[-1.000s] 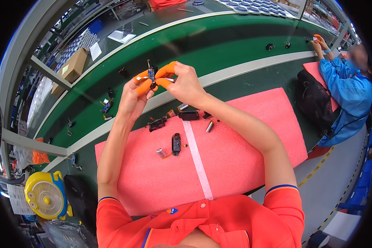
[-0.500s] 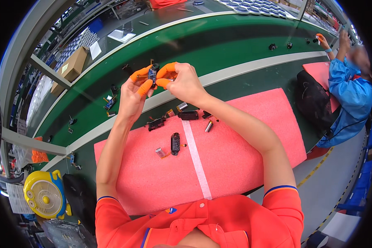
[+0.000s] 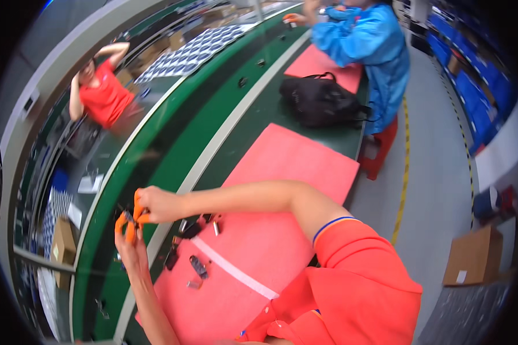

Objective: Assembling electronic components onto a plastic frame at a production workbench.

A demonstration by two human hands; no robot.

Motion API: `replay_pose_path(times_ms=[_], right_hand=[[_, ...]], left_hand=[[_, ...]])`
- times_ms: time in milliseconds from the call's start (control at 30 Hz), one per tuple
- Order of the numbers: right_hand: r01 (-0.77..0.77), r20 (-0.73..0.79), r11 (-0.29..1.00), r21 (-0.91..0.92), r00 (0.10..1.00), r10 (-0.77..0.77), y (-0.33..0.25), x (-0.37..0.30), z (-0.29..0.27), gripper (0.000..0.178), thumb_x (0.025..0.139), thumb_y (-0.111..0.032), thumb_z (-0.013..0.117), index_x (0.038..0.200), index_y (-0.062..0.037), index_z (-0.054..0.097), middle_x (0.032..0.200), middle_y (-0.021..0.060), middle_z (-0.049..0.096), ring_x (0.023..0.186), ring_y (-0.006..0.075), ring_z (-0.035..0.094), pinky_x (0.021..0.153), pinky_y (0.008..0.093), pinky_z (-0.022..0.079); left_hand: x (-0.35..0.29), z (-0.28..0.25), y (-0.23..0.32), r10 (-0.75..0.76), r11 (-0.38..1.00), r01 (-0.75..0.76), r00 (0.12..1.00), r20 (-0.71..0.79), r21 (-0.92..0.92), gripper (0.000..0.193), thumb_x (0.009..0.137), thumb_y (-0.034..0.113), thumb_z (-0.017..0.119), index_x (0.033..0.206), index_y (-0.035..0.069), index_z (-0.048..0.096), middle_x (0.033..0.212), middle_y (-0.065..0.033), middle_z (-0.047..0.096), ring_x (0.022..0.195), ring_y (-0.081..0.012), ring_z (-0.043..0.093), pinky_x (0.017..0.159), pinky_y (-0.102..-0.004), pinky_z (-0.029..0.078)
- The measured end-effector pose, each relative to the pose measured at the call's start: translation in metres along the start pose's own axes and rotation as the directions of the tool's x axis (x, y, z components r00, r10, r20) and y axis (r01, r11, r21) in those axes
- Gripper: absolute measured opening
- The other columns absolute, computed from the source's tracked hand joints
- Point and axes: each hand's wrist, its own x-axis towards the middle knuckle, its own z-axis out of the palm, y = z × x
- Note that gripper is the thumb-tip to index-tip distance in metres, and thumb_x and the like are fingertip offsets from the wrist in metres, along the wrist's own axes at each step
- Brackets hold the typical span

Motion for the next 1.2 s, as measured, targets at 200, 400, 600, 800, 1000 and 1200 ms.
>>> replay_pose_path(times_ms=[200, 400, 600, 800, 1000, 1200], right_hand=[[-0.371, -0.123, 0.927, -0.046, 0.924, 0.363, -0.052, -0.024, -0.143, 0.018, 0.062, -0.007, 0.068, 0.075, 0.0038, 0.064, 0.075, 0.0201, 0.056, 0.070, 0.0284, 0.060, 0.060, 0.0345, 0.048], [-0.250, -0.237, 0.948, -0.198, 0.950, 0.202, -0.021, -0.033, -0.142, 0.018, 0.061, -0.007, 0.069, 0.076, 0.0022, 0.065, 0.079, 0.0185, 0.055, 0.067, 0.0297, 0.058, 0.062, 0.0338, 0.049], [-0.075, -0.072, 0.932, -0.355, 0.996, 0.053, 0.029, -0.013, -0.079, 0.017, 0.069, -0.005, 0.067, 0.085, -0.0016, 0.065, 0.087, 0.0148, 0.054, 0.078, 0.0277, 0.057, 0.067, 0.0318, 0.051], [0.304, 0.218, 0.546, -0.781, 0.951, -0.219, 0.039, 0.011, -0.006, 0.027, 0.064, -0.003, 0.066, 0.089, 0.0048, 0.062, 0.092, 0.0154, 0.055, 0.081, 0.0278, 0.058, 0.067, 0.0348, 0.051], [0.341, 0.292, 0.588, -0.734, 0.939, -0.181, 0.037, 0.018, 0.042, 0.027, 0.061, 0.000, 0.062, 0.087, 0.0073, 0.061, 0.093, 0.0167, 0.056, 0.081, 0.0293, 0.057, 0.067, 0.0358, 0.051], [0.380, 0.301, 0.625, -0.682, 0.924, -0.234, 0.054, 0.015, 0.073, 0.030, 0.059, 0.001, 0.060, 0.088, 0.0084, 0.061, 0.092, 0.0155, 0.056, 0.081, 0.0283, 0.057, 0.068, 0.0349, 0.050]], left_hand=[[0.023, 0.149, -0.019, 0.037, 0.999, -0.042, 0.984, 0.177, 0.021, 0.037, 0.085, -0.002, 0.055, 0.121, -0.002, 0.046, 0.101, -0.0072, 0.056, 0.083, -0.0089, 0.053, 0.066, -0.0203, 0.039], [0.043, 0.161, -0.027, 0.076, 0.963, -0.119, 0.981, 0.181, 0.242, 0.036, 0.083, -0.001, 0.058, 0.118, -0.002, 0.048, 0.096, -0.0072, 0.060, 0.078, -0.0083, 0.054, 0.060, -0.0188, 0.040], [0.086, 0.069, -0.052, 0.239, 0.859, -0.277, 0.961, 0.141, 0.431, 0.036, 0.081, -0.006, 0.052, 0.117, 0.000, 0.051, 0.100, -0.0101, 0.061, 0.082, -0.0105, 0.057, 0.066, -0.0200, 0.045], [0.087, -0.018, -0.038, 0.349, 0.715, -0.360, 0.926, 0.141, 0.599, 0.034, 0.078, -0.005, 0.056, 0.111, -0.003, 0.054, 0.093, -0.0113, 0.062, 0.070, -0.0103, 0.059, 0.059, -0.0247, 0.048], [0.076, -0.059, -0.025, 0.496, 0.338, -0.481, 0.821, 0.281, 0.809, 0.037, 0.075, -0.004, 0.057, 0.112, -0.002, 0.055, 0.084, -0.0120, 0.062, 0.056, -0.0099, 0.054, 0.051, -0.0253, 0.044], [0.068, -0.089, -0.021, 0.258, 0.609, -0.300, 0.950, 0.174, 0.734, 0.041, 0.074, -0.006, 0.057, 0.115, -0.002, 0.055, 0.083, -0.0123, 0.061, 0.058, -0.0098, 0.057, 0.052, -0.0253, 0.045]])
